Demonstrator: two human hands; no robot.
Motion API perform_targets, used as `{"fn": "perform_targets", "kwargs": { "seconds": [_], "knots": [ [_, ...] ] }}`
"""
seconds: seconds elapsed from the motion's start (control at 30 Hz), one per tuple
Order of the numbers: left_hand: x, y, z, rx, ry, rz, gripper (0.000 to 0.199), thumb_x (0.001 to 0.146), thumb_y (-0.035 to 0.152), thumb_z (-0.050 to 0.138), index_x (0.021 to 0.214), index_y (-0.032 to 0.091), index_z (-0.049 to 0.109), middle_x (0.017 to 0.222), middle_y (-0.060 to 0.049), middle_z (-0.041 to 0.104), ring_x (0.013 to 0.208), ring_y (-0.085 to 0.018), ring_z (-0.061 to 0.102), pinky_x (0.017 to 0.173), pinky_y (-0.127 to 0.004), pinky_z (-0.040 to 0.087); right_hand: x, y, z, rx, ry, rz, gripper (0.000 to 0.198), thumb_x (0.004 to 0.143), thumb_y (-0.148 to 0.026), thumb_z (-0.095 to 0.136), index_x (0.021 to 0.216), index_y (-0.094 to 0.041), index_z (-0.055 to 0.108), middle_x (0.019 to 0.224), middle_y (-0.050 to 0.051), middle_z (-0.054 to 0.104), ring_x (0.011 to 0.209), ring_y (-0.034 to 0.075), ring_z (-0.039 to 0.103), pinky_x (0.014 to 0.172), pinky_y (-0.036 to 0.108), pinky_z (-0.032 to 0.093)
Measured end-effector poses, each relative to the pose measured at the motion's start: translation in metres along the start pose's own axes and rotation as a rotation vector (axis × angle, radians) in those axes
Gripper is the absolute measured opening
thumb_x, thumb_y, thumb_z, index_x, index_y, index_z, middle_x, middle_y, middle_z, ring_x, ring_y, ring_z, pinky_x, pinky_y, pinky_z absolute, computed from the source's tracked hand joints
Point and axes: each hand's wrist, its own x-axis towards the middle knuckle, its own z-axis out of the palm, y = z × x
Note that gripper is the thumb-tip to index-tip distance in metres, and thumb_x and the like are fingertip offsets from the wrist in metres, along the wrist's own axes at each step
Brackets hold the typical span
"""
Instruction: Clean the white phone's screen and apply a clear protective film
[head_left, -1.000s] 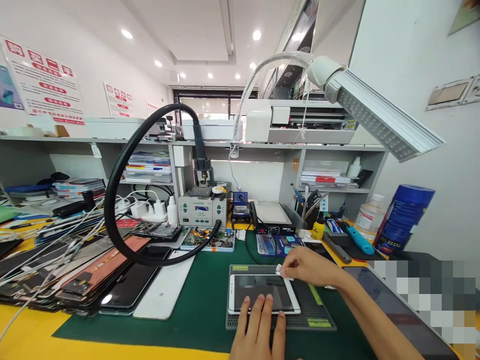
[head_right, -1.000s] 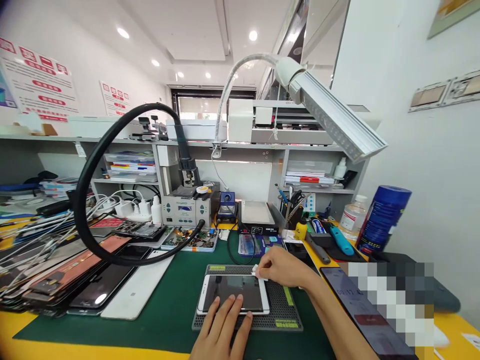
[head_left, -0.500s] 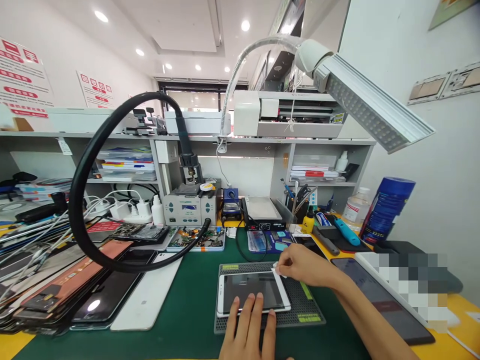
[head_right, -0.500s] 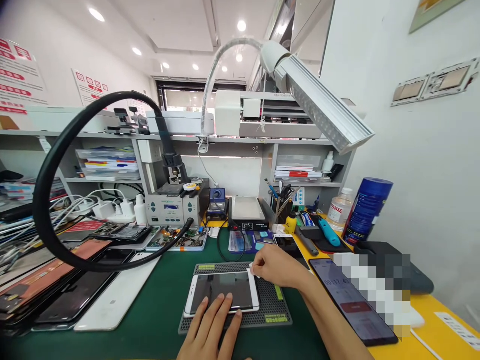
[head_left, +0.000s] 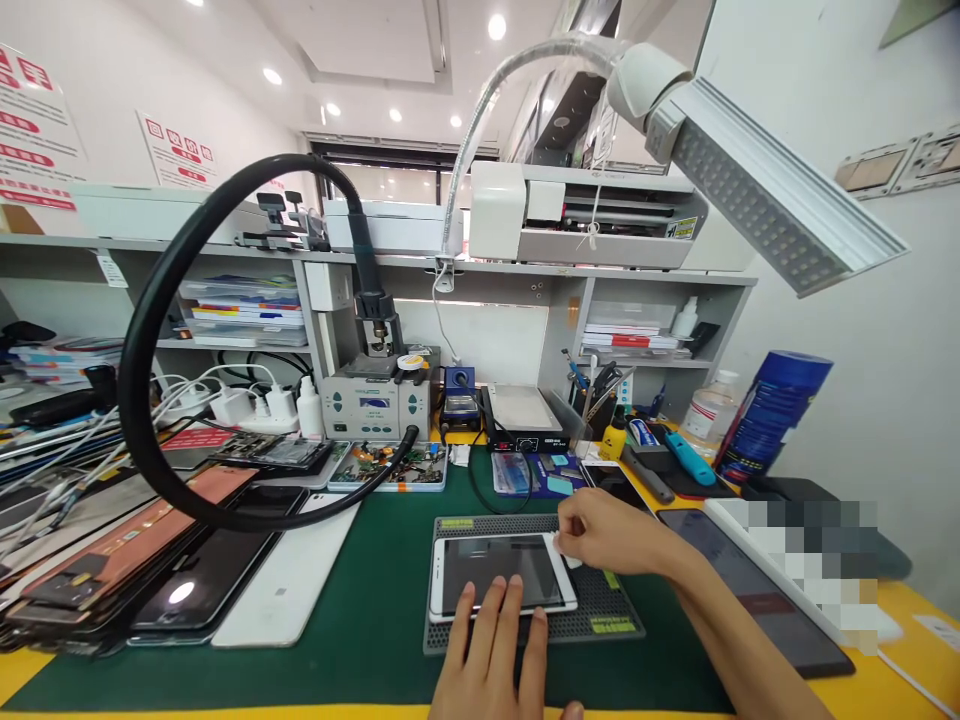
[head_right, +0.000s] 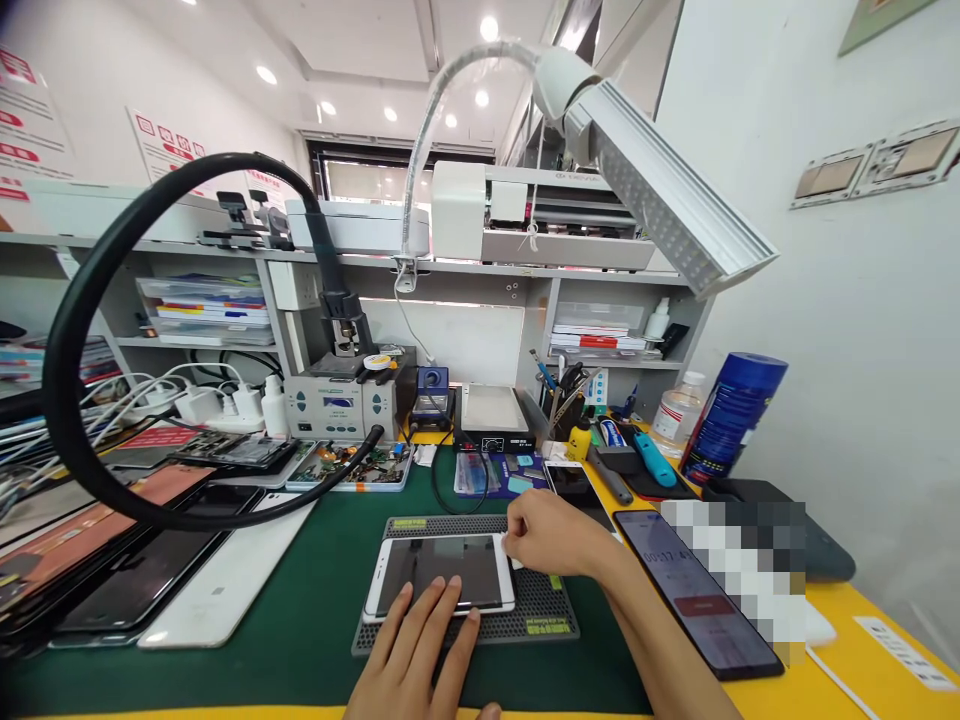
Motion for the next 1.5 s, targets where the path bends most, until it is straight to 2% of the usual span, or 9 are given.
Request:
{"fn": "perform_targets", "kwargs": {
  "seconds": [0.27, 0.6, 0.77, 0.9, 1.13, 1.5],
  "knots": [
    [0.003, 0.003, -0.005, 0.02, -0.026, -0.004, 0.056, 0.094, 0.058, 0.045, 0.136, 0.024, 0.058, 0.136, -0.008, 0.064, 0.119, -0.028, 0.062, 0.095, -0.039, 0.05, -0.008, -0.003, -0.002, 0.039, -0.092, -0.05, 0.02, 0.067, -0.014, 0.055, 0.052, -0.02, 0.044, 0.054, -0.004, 0.049, 0.055, 0.012, 0.043, 0.051, 0.024, 0.031],
    [0.01, 0.007, -0.012, 0.013, 0.019, -0.045, 0.05, 0.095, 0.056, 0.045, 0.129, 0.024, 0.062, 0.131, -0.007, 0.067, 0.114, -0.027, 0.064, 0.093, -0.041, 0.047, -0.019, -0.006, -0.002, 0.126, -0.196, -0.035, 0.008, 0.063, -0.013, 0.055, 0.057, -0.017, 0.058, 0.057, -0.003, 0.057, 0.055, 0.011, 0.049, 0.051, 0.021, 0.036],
    [0.009, 0.013, -0.011, -0.034, 0.024, -0.168, 0.048, 0.093, 0.056, 0.047, 0.126, 0.024, 0.063, 0.133, -0.007, 0.066, 0.118, -0.029, 0.062, 0.1, -0.045, 0.042, -0.024, -0.004, 0.0, 0.166, -0.228, -0.026, 0.009, 0.063, -0.013, 0.055, 0.058, -0.016, 0.063, 0.056, -0.003, 0.057, 0.054, 0.011, 0.048, 0.048, 0.02, 0.035],
    [0.01, 0.009, -0.014, -0.012, 0.019, -0.069, 0.05, 0.093, 0.054, 0.049, 0.128, 0.022, 0.062, 0.131, -0.009, 0.067, 0.116, -0.028, 0.064, 0.096, -0.042, 0.046, -0.025, -0.004, 0.0, 0.19, -0.231, -0.004, 0.009, 0.062, -0.013, 0.055, 0.057, -0.016, 0.062, 0.055, -0.003, 0.058, 0.053, 0.01, 0.048, 0.047, 0.019, 0.034],
    [0.012, 0.006, -0.016, 0.01, 0.011, -0.065, 0.05, 0.093, 0.054, 0.047, 0.129, 0.022, 0.062, 0.132, -0.009, 0.066, 0.116, -0.029, 0.064, 0.093, -0.043, 0.049, -0.024, -0.002, 0.003, 0.248, -0.271, 0.107, 0.008, 0.062, -0.016, 0.053, 0.056, -0.018, 0.06, 0.046, -0.003, 0.054, 0.041, 0.01, 0.047, 0.037, 0.017, 0.034],
    [0.011, 0.005, -0.019, -0.014, -0.024, -0.068, 0.051, 0.094, 0.055, 0.048, 0.132, 0.022, 0.059, 0.134, -0.008, 0.065, 0.119, -0.028, 0.061, 0.097, -0.042, 0.046, -0.018, -0.001, 0.006, 0.373, -0.342, 0.199, 0.009, 0.06, -0.018, 0.053, 0.054, -0.017, 0.061, 0.048, -0.001, 0.06, 0.036, 0.01, 0.051, 0.031, 0.016, 0.039]
  ]
}}
